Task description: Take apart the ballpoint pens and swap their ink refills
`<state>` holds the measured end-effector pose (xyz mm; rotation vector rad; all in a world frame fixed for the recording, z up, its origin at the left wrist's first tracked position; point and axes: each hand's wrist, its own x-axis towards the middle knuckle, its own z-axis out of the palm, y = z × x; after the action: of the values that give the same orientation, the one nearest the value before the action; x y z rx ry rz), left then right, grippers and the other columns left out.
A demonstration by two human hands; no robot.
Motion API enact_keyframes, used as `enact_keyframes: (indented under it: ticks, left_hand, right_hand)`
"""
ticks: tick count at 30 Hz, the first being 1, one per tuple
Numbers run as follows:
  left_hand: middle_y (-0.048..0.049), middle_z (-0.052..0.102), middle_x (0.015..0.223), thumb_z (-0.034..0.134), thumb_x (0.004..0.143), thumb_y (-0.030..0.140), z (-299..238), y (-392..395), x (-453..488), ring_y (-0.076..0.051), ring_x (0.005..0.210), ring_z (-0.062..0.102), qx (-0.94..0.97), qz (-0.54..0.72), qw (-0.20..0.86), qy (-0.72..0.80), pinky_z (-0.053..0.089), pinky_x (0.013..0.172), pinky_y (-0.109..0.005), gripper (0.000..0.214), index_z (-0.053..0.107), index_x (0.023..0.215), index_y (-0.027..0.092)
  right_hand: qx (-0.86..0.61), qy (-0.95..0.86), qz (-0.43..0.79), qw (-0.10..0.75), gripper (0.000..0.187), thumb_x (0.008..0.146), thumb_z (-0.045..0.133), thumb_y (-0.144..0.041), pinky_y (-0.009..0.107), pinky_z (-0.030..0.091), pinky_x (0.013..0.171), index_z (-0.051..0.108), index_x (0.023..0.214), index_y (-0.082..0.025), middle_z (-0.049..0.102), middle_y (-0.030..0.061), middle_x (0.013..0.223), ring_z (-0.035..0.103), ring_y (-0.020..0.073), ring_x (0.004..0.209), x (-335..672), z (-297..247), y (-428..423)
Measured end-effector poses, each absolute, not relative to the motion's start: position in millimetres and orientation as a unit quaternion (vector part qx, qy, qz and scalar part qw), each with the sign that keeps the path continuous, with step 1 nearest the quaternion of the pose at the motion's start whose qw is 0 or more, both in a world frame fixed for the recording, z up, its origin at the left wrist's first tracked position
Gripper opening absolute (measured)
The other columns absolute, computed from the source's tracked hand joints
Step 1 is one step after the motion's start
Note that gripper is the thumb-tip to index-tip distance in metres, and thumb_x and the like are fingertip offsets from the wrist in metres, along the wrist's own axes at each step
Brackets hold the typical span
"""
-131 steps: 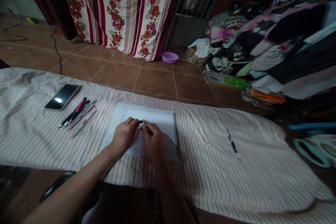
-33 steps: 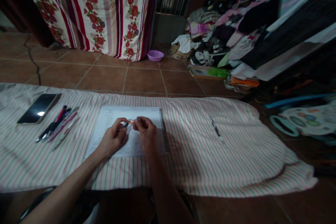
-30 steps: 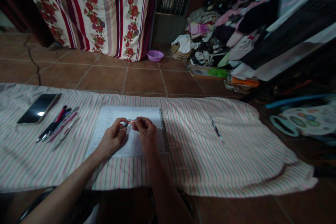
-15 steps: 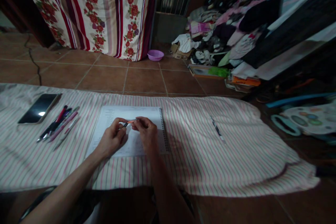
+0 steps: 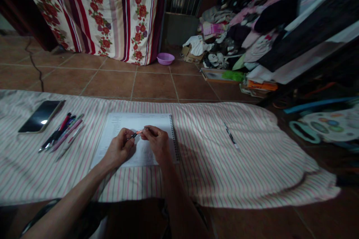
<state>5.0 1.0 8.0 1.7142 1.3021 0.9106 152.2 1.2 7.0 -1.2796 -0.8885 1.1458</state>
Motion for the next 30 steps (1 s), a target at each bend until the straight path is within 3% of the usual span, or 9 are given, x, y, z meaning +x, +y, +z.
enact_keyframes:
  ticks: [13, 18, 25, 30]
  left_hand:
    - [0.0060, 0.044, 0.057, 0.045, 0.081, 0.025, 1.9, -0.8, -3.0, -0.012, 0.050, 0.043, 0.718, 0.304, 0.391, 0.489, 0.031, 0.051, -0.024, 0.009, 0.038, 0.077, 0.022]
    - [0.0049, 0.049, 0.062, 0.044, 0.081, 0.022, 3.5, -1.7, -8.4, -0.013, 0.052, 0.048, 0.746, 0.266, 0.348, 0.501, 0.033, 0.052, -0.024, 0.008, 0.037, 0.085, 0.023]
    - [-0.0008, 0.058, 0.063, 0.040, 0.084, 0.020, 14.0, 0.3, -10.6, -0.018, 0.057, 0.055, 0.831, 0.188, 0.145, 0.503, 0.032, 0.052, -0.027, 0.007, 0.044, 0.091, 0.020]
    - [-0.0041, 0.060, 0.068, 0.041, 0.085, 0.015, 21.1, 6.6, -7.3, -0.019, 0.066, 0.054, 0.854, 0.214, 0.041, 0.473, 0.036, 0.060, -0.030, 0.011, 0.050, 0.089, 0.019]
  right_hand:
    - [-0.546, -0.441, 0.487, 0.520, 0.023, 0.067, 0.067, -0.034, 0.026, 0.053, 0.056, 0.069, 0.079, -0.015, 0.070, 0.0034, 0.064, 0.064, 0.0142, 0.055, 156.9, 3.3, -0.3]
    - [-0.533, -0.454, 0.503, 0.507, 0.020, 0.066, 0.067, -0.033, 0.025, 0.052, 0.055, 0.068, 0.076, -0.016, 0.069, 0.0023, 0.062, 0.063, 0.0140, 0.054, 155.6, 0.6, -1.1]
    - [-0.540, -0.478, 0.495, 0.485, 0.026, 0.066, 0.069, -0.036, 0.028, 0.052, 0.058, 0.068, 0.083, -0.016, 0.069, 0.0032, 0.065, 0.064, 0.0161, 0.058, 159.7, -1.1, -3.9]
    - [-0.572, -0.507, 0.456, 0.456, 0.031, 0.067, 0.068, -0.039, 0.035, 0.051, 0.062, 0.071, 0.088, -0.017, 0.071, 0.0065, 0.073, 0.064, 0.0197, 0.062, 163.2, 1.0, -3.1]
